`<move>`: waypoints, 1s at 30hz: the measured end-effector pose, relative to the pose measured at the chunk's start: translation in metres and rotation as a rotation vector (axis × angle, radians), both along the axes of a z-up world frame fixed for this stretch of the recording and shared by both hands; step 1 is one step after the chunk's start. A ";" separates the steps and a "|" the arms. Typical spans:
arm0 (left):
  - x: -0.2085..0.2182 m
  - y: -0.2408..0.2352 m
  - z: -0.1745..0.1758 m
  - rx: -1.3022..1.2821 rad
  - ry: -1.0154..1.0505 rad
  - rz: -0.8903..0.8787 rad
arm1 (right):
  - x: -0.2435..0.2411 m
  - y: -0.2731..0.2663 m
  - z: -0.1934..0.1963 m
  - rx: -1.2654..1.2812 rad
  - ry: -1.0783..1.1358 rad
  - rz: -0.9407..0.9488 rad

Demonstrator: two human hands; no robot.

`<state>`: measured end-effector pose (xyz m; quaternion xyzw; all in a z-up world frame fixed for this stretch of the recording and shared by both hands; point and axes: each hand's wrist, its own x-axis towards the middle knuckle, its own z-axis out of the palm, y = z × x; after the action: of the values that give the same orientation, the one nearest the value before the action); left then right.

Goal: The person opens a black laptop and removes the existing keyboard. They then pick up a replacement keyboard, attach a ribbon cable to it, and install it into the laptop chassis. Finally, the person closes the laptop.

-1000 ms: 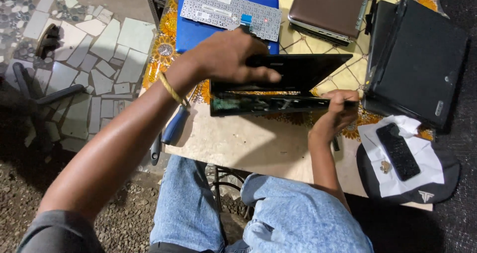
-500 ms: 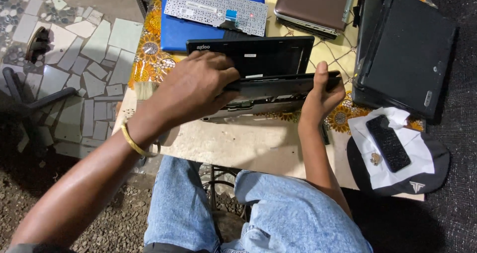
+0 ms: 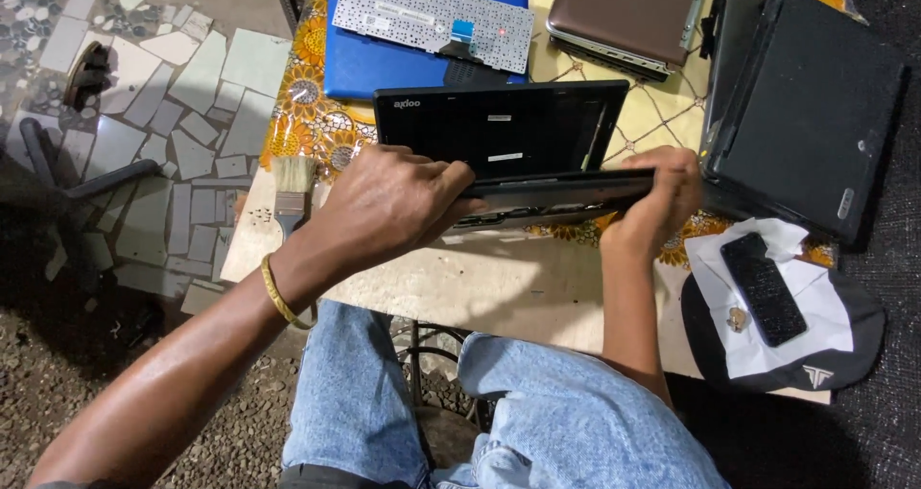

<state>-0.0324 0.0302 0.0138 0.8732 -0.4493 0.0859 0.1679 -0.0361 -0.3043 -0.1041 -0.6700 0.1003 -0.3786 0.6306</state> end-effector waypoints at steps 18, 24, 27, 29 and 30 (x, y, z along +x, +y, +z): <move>-0.033 -0.098 0.006 0.074 0.015 0.076 | -0.021 0.020 0.015 0.070 -0.117 -0.025; -0.036 -0.118 0.032 0.045 0.407 0.042 | -0.042 0.024 0.028 0.196 0.083 0.149; -0.029 -0.126 0.039 0.067 0.562 0.067 | -0.047 0.020 0.028 0.218 0.112 0.199; -0.021 -0.135 0.032 0.088 0.620 0.068 | -0.051 0.027 0.033 0.184 0.116 0.176; -0.018 -0.140 0.028 0.106 0.679 0.069 | -0.054 0.031 0.035 0.147 0.121 0.155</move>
<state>-0.0505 -0.1098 0.0416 0.8742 -0.3417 -0.2276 0.2593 -0.0899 -0.2735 -0.0691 -0.6495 0.1137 -0.2792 0.6981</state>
